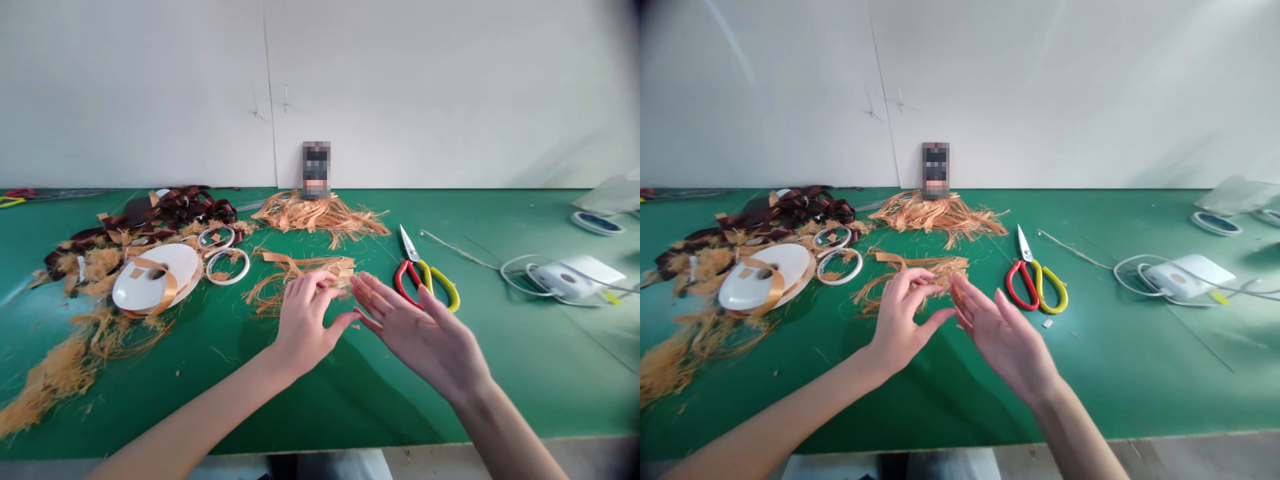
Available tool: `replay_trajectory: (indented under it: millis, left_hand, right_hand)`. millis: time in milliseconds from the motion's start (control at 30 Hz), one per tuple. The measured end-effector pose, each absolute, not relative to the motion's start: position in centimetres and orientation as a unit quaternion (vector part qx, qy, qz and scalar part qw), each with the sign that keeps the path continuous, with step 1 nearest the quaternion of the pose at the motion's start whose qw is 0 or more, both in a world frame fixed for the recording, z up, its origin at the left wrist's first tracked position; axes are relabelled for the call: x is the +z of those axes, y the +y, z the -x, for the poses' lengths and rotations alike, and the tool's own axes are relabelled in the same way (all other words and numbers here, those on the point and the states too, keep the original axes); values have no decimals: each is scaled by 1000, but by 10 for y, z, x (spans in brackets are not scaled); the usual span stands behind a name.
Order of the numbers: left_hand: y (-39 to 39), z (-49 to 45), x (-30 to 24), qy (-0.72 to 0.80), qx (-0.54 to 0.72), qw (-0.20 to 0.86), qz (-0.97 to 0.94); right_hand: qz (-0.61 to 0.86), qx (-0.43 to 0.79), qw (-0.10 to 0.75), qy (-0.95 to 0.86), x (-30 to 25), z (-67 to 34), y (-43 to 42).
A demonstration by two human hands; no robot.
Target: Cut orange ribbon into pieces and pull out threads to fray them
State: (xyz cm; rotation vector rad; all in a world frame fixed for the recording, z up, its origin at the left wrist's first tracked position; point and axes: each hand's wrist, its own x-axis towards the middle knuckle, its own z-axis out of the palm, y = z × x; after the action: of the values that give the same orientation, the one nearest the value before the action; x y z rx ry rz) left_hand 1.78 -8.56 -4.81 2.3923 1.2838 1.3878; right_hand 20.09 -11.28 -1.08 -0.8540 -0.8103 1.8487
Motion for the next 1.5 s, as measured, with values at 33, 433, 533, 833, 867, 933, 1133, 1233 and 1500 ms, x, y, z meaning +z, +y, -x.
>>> replay_trajectory:
  millis: [33, 433, 533, 833, 867, 933, 1133, 1233, 1500]
  left_hand:
    - [-86, -22, -47, 429, 461, 54, -775]
    - [-70, -24, -55, 377, 444, -29, -813]
    - [-68, -19, -56, 342, 420, -92, -836]
    - [-70, -19, -49, 313, 431, -126, -837]
    - [-71, -18, -50, 309, 429, -129, -839]
    - [-71, -16, -52, 310, 426, -122, -841]
    - [-66, -14, -53, 322, 434, -91, -837]
    - [-67, -14, -52, 336, 435, -29, -835]
    - [-68, -14, -44, 423, 450, 172, -767]
  right_hand:
    - [337, 744, 460, -348, -13, -194, -115]
    - [369, 731, 445, -362, -23, -190, -113]
    - [393, 747, 432, -318, -14, -190, -111]
    - [467, 693, 472, -280, -5, -186, -121]
    - [472, 691, 470, -281, -6, -188, -122]
    - [478, 696, 453, -287, -7, -190, -123]
    - [471, 753, 409, -210, -3, -200, -124]
    - [448, 773, 420, -163, -5, -203, -123]
    - [524, 635, 425, -375, -18, -202, -126]
